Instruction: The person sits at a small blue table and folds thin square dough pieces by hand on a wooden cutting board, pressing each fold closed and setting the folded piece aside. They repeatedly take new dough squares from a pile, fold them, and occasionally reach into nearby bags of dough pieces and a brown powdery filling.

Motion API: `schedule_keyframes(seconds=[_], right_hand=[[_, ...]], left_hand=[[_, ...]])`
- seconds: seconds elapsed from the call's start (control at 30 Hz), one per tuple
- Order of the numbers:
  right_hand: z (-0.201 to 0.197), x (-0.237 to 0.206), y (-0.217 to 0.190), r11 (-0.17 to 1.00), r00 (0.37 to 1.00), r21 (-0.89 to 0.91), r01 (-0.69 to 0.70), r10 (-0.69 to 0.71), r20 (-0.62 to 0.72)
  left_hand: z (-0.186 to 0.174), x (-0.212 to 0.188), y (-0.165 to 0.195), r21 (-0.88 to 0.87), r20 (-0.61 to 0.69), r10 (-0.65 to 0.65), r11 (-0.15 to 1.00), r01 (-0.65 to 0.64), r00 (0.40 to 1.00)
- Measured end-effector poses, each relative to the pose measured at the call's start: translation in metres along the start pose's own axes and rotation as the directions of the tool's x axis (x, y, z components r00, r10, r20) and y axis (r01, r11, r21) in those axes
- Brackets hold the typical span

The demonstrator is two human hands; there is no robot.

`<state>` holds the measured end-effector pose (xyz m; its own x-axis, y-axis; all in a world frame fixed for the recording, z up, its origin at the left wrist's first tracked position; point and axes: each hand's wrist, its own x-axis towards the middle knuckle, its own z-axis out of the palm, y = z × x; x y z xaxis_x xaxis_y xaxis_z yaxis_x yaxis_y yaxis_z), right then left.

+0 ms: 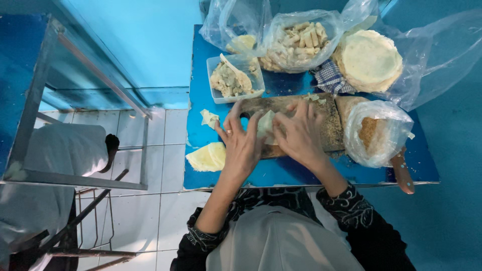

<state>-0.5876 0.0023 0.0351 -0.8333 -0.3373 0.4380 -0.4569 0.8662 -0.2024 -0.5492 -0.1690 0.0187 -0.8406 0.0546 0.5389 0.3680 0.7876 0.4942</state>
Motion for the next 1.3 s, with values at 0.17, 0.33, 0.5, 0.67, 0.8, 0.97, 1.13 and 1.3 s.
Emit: schedule_keyframes(seconds=[0.17,0.33,0.5,0.67,0.8,0.97,1.13,1.3], right_hand=[[0.000,0.012,0.009,0.998,0.997,0.003,-0.065,0.065,0.051],[-0.013,0.006,0.019,0.991,0.998,0.134,-0.023,0.031,-0.062],[0.001,-0.011,0.012,0.978,0.967,-0.055,0.199,-0.205,-0.148],[0.003,0.007,0.058,0.821,0.995,0.562,-0.098,0.084,0.051],[-0.009,0.003,0.081,0.267,0.851,0.808,-0.525,0.146,0.504],[-0.020,-0.003,0.074,-0.065,0.768,0.771,-0.633,0.073,0.637],[-0.037,0.026,0.087,0.034,0.832,0.833,-0.552,0.089,0.548],[-0.047,0.106,0.112,0.734,0.970,0.671,-0.099,0.221,-0.098]], left_hand=[[0.003,-0.003,-0.002,-0.002,-0.008,0.026,1.000,-0.026,1.000],[0.004,-0.005,-0.005,-0.001,-0.004,0.021,1.000,-0.021,1.000],[0.004,-0.004,-0.006,0.011,-0.008,0.015,1.000,-0.015,1.000],[0.004,-0.005,-0.004,0.025,-0.020,0.023,0.999,-0.023,1.000],[0.004,-0.005,0.000,0.022,-0.012,0.027,0.999,-0.027,1.000],[-0.002,-0.003,0.005,-0.030,-0.071,0.053,0.998,-0.055,0.996],[-0.011,-0.004,0.011,0.058,-0.056,-0.004,0.998,0.007,0.998],[-0.007,-0.004,0.017,0.139,-0.029,-0.101,0.985,0.104,0.994]])
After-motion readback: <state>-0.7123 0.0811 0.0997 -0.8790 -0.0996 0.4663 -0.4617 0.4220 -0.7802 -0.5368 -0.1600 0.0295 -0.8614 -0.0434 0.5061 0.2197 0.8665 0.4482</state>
